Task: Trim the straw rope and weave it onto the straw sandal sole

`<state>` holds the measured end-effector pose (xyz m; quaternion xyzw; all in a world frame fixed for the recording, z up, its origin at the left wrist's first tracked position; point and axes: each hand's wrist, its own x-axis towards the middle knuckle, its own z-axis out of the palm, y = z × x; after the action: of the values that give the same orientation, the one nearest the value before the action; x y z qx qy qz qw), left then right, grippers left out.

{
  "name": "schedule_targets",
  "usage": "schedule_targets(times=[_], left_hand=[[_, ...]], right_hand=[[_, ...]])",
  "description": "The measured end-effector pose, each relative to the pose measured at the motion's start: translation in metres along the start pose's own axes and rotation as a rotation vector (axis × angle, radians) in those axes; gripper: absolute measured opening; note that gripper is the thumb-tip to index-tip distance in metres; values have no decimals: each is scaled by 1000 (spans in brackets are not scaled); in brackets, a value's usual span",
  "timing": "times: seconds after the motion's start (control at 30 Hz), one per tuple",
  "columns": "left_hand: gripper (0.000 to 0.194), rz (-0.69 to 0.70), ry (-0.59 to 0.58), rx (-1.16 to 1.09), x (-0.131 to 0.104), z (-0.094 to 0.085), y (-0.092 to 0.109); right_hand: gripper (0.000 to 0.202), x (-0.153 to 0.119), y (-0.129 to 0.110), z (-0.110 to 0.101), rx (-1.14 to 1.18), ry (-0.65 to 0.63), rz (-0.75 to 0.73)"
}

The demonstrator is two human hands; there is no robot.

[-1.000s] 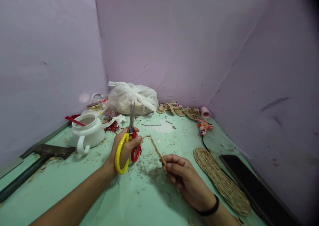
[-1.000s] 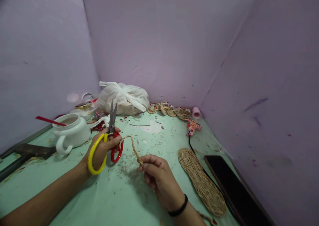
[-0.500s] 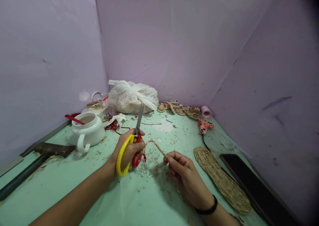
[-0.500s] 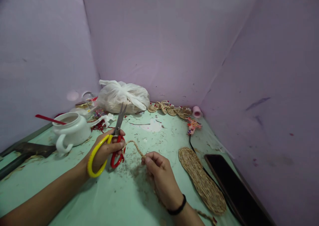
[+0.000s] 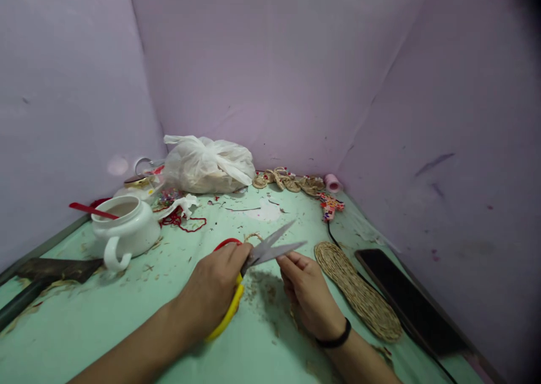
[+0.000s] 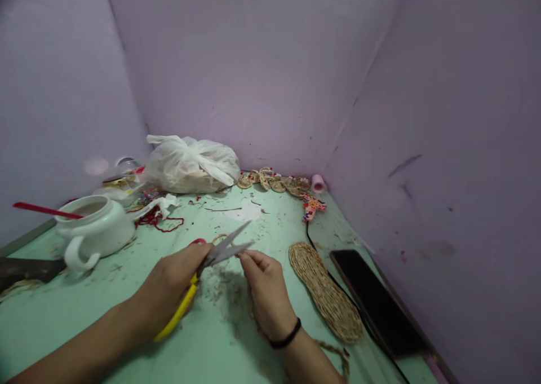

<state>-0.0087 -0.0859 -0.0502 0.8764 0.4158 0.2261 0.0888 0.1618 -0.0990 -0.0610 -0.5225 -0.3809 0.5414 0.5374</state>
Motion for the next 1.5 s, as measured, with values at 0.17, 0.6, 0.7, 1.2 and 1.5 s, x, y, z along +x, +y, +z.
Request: schedule_targets(times=[0.17,0.6,0.7,1.2,1.5], left_hand=[[44,-44,-55,377,3,18,0],[51,-23,-112,413,6,13,-7],[45,-19,-141,425,6,11,-7],[32,-170,41,-174,6,-4,-12],[40,-311,367,-867,15,-3,-22]], right_hand=[[19,-2,1,1,-22,-18,0],[25,-5,-6,-6,316,-198,157],[23,-5,-7,-6,322,-217,168],[17,-3,-5,-5,345,-219,201],[16,-2,-3,-6,382,-271,258]])
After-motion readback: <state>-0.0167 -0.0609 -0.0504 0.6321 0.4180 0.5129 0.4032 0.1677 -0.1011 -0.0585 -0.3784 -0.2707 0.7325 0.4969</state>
